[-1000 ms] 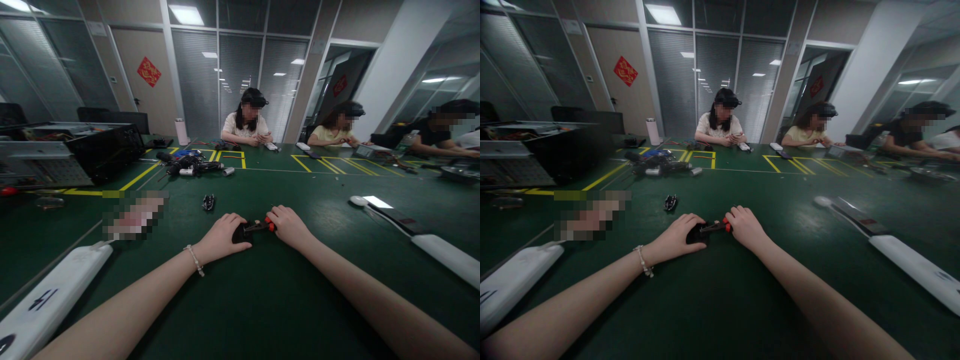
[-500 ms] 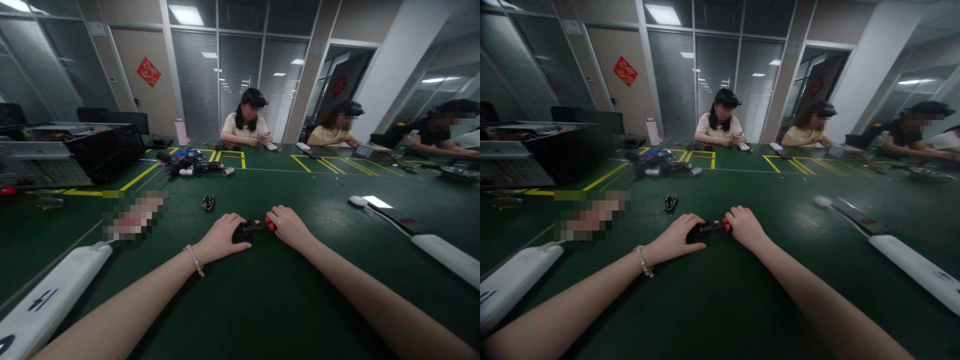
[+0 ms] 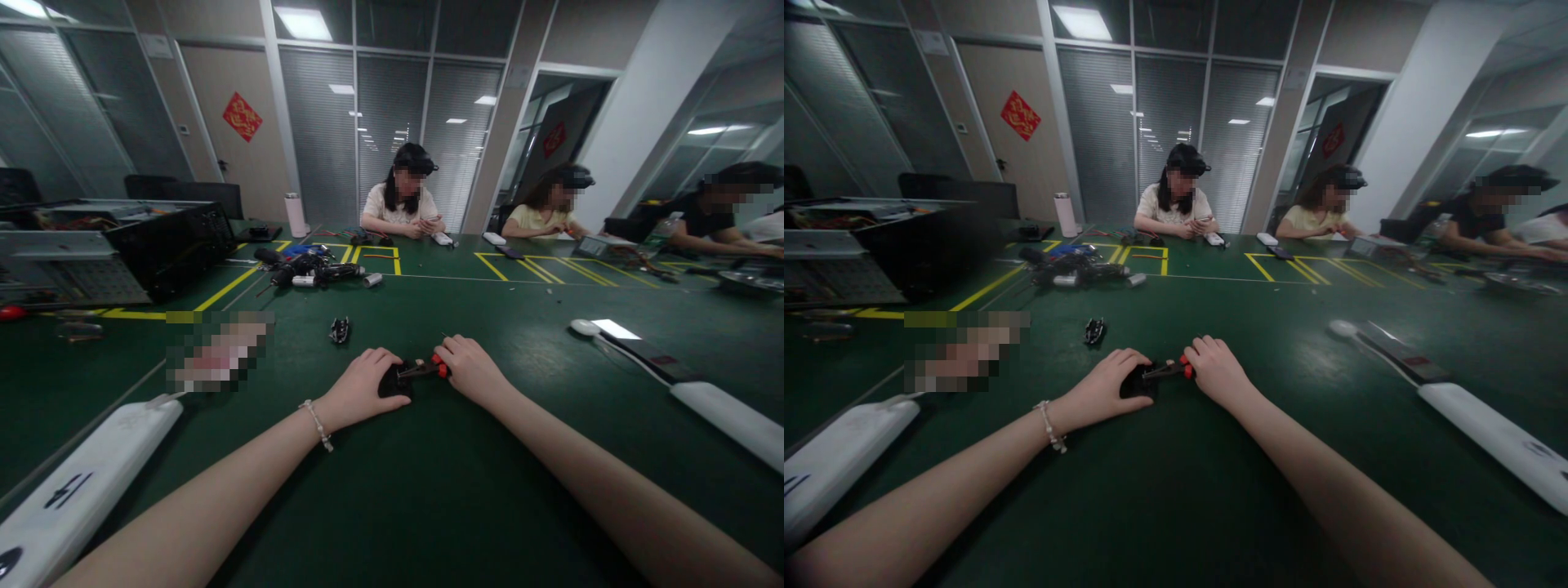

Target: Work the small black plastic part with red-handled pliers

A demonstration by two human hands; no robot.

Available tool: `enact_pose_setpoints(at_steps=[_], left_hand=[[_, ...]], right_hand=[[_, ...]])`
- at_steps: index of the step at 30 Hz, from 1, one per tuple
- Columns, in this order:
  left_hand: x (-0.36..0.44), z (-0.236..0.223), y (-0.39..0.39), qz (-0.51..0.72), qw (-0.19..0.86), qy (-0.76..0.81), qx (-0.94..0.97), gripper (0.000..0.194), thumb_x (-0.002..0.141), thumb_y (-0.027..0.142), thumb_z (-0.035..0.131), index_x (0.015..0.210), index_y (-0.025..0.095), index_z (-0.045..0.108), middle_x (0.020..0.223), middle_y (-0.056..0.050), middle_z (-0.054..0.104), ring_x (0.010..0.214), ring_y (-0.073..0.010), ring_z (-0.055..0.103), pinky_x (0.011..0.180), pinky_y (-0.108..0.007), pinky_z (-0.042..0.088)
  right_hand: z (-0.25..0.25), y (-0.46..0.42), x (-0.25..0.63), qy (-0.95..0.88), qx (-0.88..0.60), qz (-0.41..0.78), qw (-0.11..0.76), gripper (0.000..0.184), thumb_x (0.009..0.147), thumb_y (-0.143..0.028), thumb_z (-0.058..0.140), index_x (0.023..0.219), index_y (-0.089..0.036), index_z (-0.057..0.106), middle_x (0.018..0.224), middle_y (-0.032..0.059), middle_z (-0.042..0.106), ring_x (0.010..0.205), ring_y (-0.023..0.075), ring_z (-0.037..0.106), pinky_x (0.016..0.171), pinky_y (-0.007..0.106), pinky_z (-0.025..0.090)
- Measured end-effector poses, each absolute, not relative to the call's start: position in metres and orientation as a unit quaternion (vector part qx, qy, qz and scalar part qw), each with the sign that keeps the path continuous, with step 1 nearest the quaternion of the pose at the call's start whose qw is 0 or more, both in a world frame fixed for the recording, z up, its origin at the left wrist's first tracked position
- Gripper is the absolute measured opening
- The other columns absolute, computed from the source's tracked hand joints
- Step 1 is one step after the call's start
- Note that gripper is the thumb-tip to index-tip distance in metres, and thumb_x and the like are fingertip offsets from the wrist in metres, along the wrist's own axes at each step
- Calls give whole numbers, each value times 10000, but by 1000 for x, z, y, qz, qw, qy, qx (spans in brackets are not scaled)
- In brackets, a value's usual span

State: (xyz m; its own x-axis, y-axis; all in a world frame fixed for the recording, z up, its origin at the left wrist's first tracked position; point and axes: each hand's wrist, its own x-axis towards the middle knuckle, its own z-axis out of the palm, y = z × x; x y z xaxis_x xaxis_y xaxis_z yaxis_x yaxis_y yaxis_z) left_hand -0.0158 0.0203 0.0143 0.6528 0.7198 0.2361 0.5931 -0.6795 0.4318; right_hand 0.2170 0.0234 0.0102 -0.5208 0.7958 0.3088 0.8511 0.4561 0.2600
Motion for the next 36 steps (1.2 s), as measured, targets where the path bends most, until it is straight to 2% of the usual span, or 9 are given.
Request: enact_pose_setpoints(at_steps=[36], left_hand=[[-14,12,20,203,151,366,896,504,711,521,566,1104,222,466,1106,-50,487,1005,-241,456,839,-376,392]], right_hand=[[14,22,216,-850,-487,-193,62,265,693,-71,477,933,-127,576,902,96,556,827,203,466,714,304,353]])
